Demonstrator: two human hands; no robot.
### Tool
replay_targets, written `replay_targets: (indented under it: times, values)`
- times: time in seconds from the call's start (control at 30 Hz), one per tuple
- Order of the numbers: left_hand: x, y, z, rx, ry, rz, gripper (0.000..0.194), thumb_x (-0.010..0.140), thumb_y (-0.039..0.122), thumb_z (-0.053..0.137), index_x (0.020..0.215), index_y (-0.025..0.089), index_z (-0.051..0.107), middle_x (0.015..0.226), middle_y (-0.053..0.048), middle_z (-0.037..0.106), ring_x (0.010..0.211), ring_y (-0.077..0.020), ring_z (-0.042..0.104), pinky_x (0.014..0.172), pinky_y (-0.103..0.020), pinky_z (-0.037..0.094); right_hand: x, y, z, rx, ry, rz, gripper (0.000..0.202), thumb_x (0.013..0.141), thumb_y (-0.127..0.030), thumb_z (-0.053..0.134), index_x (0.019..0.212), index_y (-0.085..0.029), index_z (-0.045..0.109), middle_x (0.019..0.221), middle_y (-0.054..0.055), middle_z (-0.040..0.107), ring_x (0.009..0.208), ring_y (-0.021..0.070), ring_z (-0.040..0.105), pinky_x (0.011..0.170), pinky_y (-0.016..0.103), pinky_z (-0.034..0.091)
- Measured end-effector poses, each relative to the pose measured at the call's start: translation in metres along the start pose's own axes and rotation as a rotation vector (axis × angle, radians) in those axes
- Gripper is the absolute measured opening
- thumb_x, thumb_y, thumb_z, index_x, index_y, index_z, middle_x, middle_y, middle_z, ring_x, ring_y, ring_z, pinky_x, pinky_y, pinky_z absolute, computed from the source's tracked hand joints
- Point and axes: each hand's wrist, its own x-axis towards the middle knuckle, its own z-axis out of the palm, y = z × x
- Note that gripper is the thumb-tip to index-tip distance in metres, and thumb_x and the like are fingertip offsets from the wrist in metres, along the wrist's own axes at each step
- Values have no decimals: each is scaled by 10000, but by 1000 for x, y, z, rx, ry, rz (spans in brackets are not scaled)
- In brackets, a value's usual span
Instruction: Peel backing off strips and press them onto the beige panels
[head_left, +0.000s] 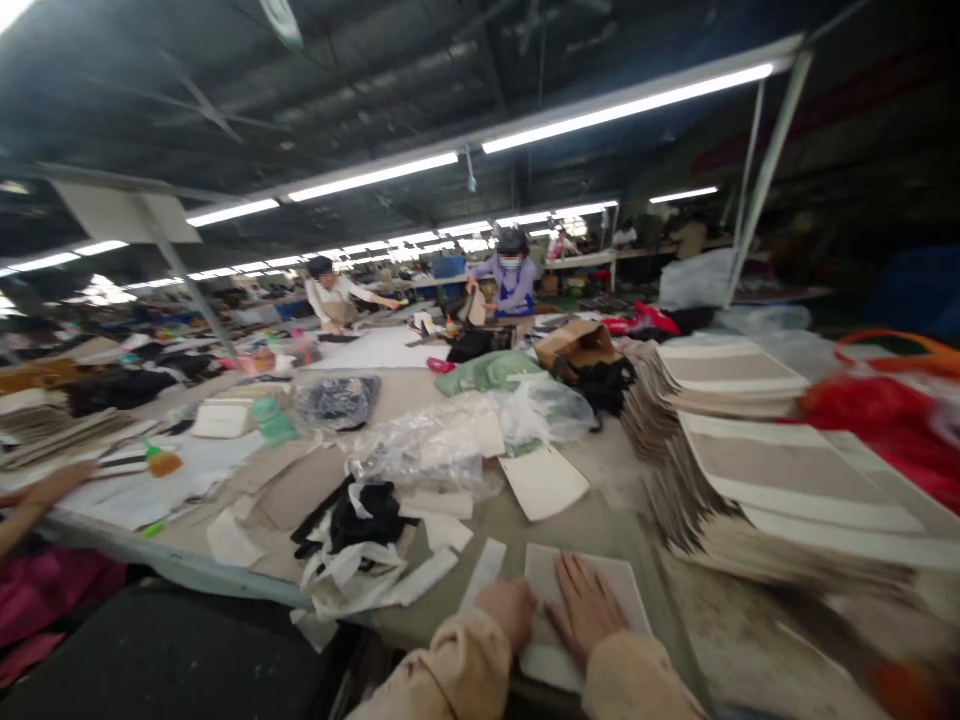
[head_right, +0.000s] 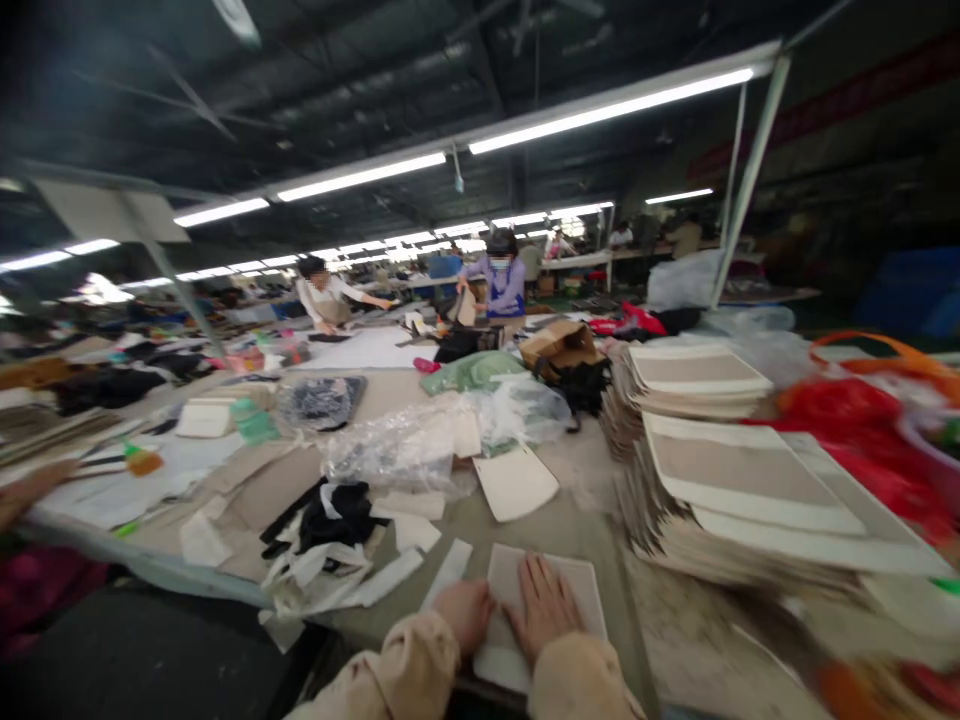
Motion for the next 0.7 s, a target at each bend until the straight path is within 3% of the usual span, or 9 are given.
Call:
replay_targets:
  times: [0.1,0.17,0.47,0.6,0.7]
  values:
    - [-1,7,34,114,-75,-39,295,916,348,432,1039,134,592,1007,-120,636,960,-237,605,846,-432,470,-13,29,-19,-60,-74,165,660,880,-441,346,1426,-80,266,1489,68,183,1376,213,151,1119,421,148]
    - [1,7,42,165,-84,-28,314,913,334,386,999,129,609,966,-161,658,966,-291,615,831,-443,459,-19,41,-26,-75,-89,243,672,885,-449,361,1436,-86,233,1500,59,154,1382,206,122,1118,420,132]
    - [-2,8,39,259,-16,-49,344,892,370,357,974,146,605,931,-161,687,906,-298,649,736,-379,476,-26,43,-23,-75,-24,242,680,892,-458,363,1425,-50,257,1494,100,182,1374,256,141,1108,444,128]
    - [-4,7,43,247,3,-47,340,901,366,345,978,149,596,928,-153,687,906,-293,649,735,-371,470,-25,48,-21,-49,-22,259,697,869,-457,399,1427,-64,258,1497,97,183,1378,235,134,1116,434,133]
    - [-5,7,42,219,15,-45,318,905,330,347,968,141,593,928,-151,688,906,-275,650,739,-349,461,-24,60,-16,89,73,262,698,850,-416,425,1425,-56,259,1483,122,227,1363,233,197,1113,410,184]
